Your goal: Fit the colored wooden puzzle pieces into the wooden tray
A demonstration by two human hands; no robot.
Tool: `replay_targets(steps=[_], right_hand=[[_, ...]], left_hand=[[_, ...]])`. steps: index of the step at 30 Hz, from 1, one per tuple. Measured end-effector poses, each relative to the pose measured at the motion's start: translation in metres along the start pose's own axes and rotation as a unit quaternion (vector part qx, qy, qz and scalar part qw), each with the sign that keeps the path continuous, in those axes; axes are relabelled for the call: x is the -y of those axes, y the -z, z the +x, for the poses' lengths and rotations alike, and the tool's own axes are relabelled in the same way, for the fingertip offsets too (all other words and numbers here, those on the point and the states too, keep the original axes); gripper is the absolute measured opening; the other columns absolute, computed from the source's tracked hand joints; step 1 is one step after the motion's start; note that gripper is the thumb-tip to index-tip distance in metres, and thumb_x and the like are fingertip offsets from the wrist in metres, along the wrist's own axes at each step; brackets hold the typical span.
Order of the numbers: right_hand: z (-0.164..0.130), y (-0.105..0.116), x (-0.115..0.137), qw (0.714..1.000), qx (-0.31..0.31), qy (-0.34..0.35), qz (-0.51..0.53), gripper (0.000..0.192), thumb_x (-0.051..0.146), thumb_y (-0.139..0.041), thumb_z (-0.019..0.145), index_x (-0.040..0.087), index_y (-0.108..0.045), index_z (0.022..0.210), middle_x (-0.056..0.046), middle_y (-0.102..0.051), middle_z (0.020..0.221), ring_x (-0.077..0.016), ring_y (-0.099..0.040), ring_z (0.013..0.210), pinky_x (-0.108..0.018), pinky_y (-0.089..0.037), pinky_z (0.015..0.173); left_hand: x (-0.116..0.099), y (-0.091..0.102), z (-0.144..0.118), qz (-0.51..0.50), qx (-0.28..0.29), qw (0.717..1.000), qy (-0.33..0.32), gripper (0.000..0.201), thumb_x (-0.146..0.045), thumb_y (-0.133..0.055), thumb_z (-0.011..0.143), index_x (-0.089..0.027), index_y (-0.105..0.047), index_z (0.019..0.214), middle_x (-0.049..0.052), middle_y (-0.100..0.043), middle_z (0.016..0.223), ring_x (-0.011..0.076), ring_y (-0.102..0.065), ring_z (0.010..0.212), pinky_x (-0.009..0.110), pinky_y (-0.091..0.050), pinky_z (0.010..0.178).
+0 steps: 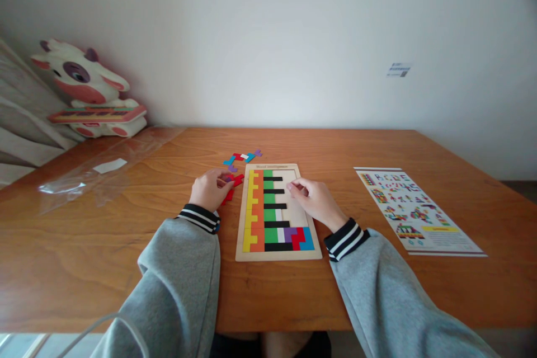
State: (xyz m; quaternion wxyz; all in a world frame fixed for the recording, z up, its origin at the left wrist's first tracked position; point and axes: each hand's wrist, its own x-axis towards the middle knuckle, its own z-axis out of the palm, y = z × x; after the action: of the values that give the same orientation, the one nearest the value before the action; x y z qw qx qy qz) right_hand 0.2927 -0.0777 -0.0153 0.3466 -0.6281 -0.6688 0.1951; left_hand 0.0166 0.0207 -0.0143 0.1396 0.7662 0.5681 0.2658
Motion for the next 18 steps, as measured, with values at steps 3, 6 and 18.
replay_targets(steps=[3,6,18], right_hand=[[0.000,0.000,0.002,1.000,-0.001,-0.002,0.024,0.032,0.043,-0.051,0.093,0.018,-0.070,0.090,-0.005,-0.073,0.077,-0.0149,-0.059,0.061,-0.027,-0.042,0.058],[0.000,0.000,0.008,0.998,-0.001,0.004,0.067,0.030,0.043,-0.054,0.091,0.017,-0.069,0.092,-0.005,-0.073,0.079,-0.0134,-0.058,0.060,-0.026,-0.042,0.057],[-0.003,-0.001,0.024,0.978,0.071,0.022,0.194,0.029,0.046,-0.066,0.084,0.018,-0.071,0.093,-0.003,-0.072,0.081,-0.0114,-0.056,0.063,-0.023,-0.042,0.055]], left_hand=[[-0.011,-0.005,-0.004,-0.022,-0.044,0.996,-0.069,0.022,-0.034,-0.063,0.080,-0.019,-0.073,0.093,0.005,-0.072,0.089,0.0169,-0.066,0.068,0.029,-0.052,0.069],[-0.026,-0.013,-0.010,-0.139,-0.037,0.984,-0.106,0.024,-0.039,-0.066,0.079,-0.018,-0.073,0.089,0.005,-0.072,0.086,0.0170,-0.067,0.071,0.028,-0.053,0.069],[-0.071,-0.020,-0.030,-0.478,0.132,0.868,-0.029,0.032,-0.041,-0.083,0.067,-0.014,-0.067,0.077,0.003,-0.072,0.076,0.0129,-0.066,0.066,0.026,-0.056,0.066]])
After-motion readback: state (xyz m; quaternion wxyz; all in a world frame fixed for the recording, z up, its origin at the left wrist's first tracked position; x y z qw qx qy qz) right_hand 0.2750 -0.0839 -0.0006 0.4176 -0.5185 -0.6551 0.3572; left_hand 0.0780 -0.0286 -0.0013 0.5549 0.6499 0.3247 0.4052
